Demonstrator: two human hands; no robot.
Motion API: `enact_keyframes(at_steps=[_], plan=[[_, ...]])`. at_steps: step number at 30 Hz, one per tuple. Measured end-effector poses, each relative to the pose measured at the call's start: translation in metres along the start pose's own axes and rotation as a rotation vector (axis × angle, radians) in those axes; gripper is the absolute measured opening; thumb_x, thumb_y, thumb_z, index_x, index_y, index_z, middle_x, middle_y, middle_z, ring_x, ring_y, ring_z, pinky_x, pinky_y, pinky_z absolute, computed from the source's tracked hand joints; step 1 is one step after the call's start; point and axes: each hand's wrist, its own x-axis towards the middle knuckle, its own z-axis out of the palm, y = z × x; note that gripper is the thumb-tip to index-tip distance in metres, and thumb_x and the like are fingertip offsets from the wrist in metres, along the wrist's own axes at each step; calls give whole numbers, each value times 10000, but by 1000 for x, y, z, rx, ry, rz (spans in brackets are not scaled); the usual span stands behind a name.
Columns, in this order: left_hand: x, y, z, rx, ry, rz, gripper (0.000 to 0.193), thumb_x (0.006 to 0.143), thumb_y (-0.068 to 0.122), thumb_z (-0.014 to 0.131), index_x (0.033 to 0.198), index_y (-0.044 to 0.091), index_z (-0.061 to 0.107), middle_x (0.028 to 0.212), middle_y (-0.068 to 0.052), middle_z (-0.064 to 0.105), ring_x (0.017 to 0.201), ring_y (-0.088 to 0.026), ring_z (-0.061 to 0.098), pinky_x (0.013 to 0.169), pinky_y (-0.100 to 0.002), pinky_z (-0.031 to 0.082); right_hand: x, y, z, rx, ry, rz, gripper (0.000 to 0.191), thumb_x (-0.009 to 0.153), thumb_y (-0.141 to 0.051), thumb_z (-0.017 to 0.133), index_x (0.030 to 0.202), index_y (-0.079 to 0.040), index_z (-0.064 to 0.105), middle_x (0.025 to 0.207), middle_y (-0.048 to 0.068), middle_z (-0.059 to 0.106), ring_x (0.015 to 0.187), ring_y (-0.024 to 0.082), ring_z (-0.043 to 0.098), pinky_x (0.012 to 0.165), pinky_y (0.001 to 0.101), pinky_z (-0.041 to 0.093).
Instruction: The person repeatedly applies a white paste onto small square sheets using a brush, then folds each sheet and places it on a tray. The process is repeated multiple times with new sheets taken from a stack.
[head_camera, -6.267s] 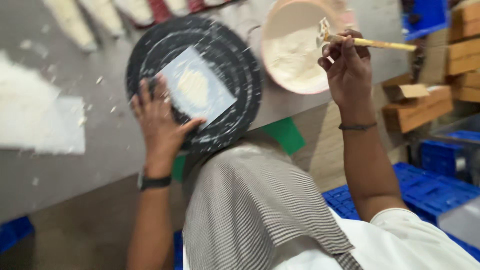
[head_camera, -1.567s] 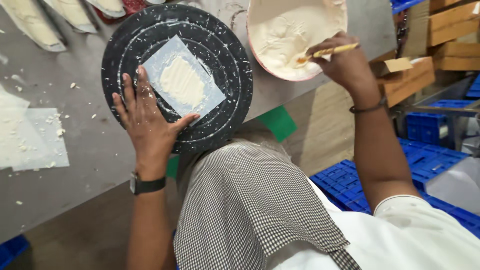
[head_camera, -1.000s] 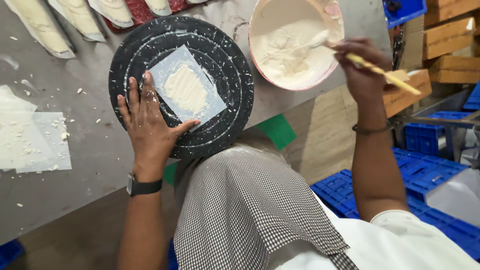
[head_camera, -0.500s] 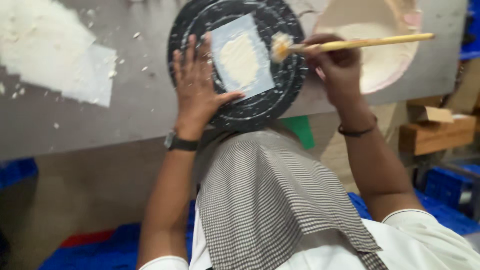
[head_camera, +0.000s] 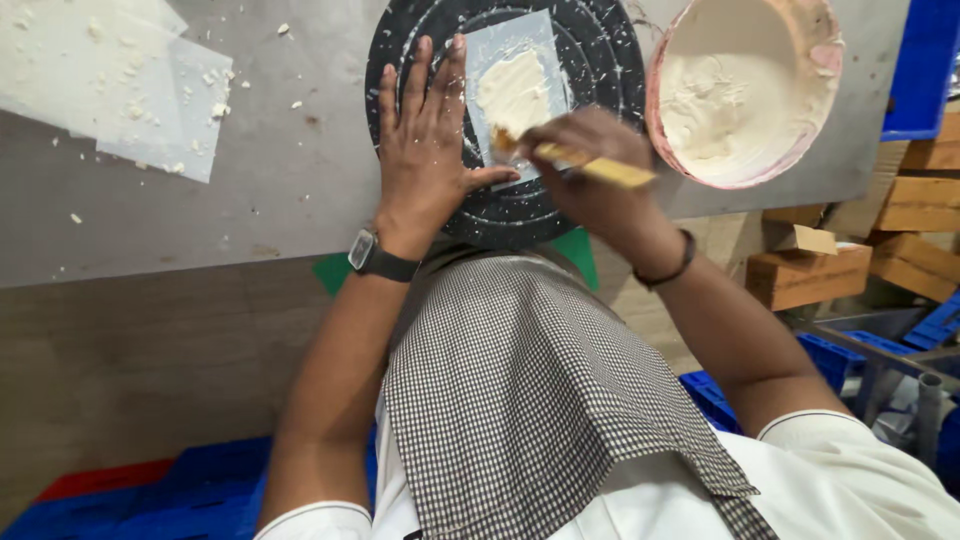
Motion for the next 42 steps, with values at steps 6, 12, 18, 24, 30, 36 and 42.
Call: enact_keyframes(at_steps=[6,12,18,24,30,36,42], plan=[[-3,2,-5,-10,-11,-13,1433,637,793,813,1646,12,162,1721,-70,262,1603,-288,141,1309,-538,40,-4,-2,-6,128,44,214,100,1005,-85,831,1062,-101,751,994,48,722,861,191,709,718,340,559],[-4,2,-5,7,13,1,1434,640,798,822,1647,18,163,1725,-69,260,1600,-292,140,1305,-538,43,-15,7,-7,73,74,80,108,989,3,795,1049,-61,731,1042,78,734,908,231,702,775,366,571],[-3,6,-6,40,-44,-38,1444,607,798,804,1639,20,162,1716,-63,251,1594,-293,142,1292,-544,41,-7,11,-14,76,92,83,157,908,4,800,1011,-99,741,997,67,729,906,239,704,780,360,575],[-2,9,-6,49,-7,-32,1461,624,832,805,1637,10,148,1719,-78,245,1594,-297,144,1296,-545,46,4,15,-3,76,30,-124,164,937,51,723,924,-108,688,1026,52,751,894,216,702,787,359,566],[-3,7,-1,33,-7,-83,1447,601,762,834,1643,20,158,1722,-66,241,1601,-284,139,1303,-536,51,15,8,5,23,129,-31,137,950,8,768,1049,-77,727,1020,70,720,888,246,686,748,368,545],[-4,7,-1,-11,34,-64,1456,608,745,884,1626,1,157,1710,-86,233,1586,-303,131,1291,-554,52,24,3,4,9,140,-8,104,975,2,782,1026,-70,727,1056,67,734,938,254,708,812,378,567],[-5,11,-3,3,4,-98,1432,618,739,849,1631,19,137,1705,-77,249,1591,-295,145,1297,-555,66,26,28,15,11,208,-84,128,978,15,784,1039,-51,693,1056,89,728,949,267,717,820,378,557]])
